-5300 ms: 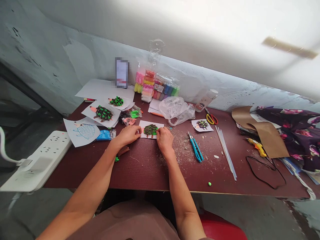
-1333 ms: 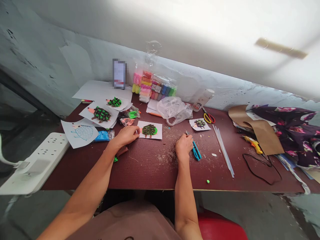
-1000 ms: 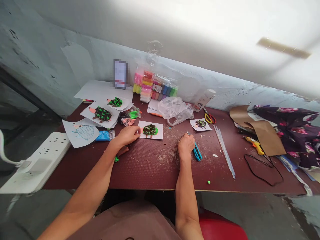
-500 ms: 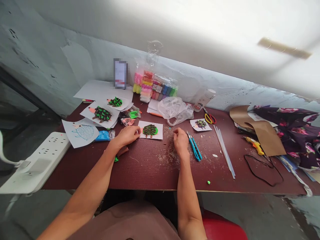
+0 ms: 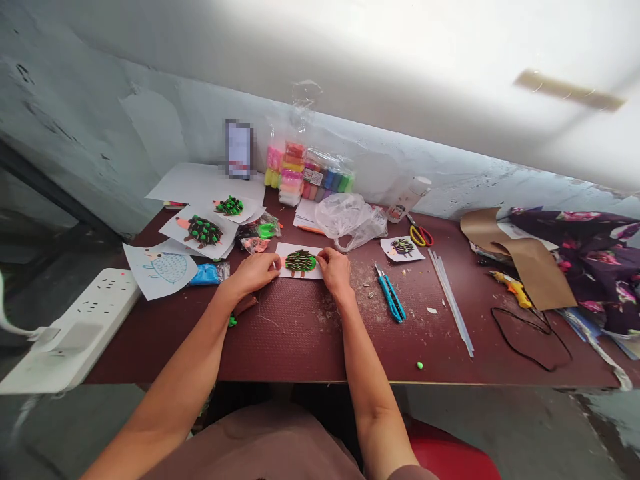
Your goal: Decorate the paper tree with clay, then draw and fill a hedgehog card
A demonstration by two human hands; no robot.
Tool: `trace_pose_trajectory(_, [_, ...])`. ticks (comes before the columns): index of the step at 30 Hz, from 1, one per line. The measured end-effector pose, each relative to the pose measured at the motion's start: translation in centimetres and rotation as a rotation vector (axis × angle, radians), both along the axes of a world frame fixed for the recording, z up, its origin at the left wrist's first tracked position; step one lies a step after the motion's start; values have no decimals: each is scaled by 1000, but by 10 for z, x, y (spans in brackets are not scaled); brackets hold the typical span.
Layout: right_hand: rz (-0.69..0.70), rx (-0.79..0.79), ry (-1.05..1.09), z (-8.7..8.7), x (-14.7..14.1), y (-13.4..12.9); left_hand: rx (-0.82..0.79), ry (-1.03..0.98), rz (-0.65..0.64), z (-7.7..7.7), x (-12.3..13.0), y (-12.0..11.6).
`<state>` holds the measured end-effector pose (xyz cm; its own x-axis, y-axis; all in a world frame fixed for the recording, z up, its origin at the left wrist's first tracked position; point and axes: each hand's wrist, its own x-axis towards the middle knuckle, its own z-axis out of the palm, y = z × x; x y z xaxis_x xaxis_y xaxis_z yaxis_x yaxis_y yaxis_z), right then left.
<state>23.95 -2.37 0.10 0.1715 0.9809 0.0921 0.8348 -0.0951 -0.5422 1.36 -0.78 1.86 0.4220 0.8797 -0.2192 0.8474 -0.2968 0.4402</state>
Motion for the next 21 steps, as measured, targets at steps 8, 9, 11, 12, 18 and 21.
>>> trace_pose_trajectory(8, [72,41,-50,-5,-1,3,6,-7,9,-1,0,-1])
trace_pose_trajectory(9, [75,44,-57,-5,-2,3,5,-8,9,-1,0,-1])
trace_pose_trajectory(11, [80,38,-79,-5,-3,4,7,-12,8,-1,0,-1])
trace_pose_trajectory(12, [81,34,-91,-5,-4,4,10,-12,7,-2,0,-1])
trace_pose_trajectory(18, [89,16,-149,-5,-6,7,25,-10,6,-4,0,-1])
trace_pose_trajectory(21, [103,15,-165,-5,-6,9,28,-6,6,-5,0,-1])
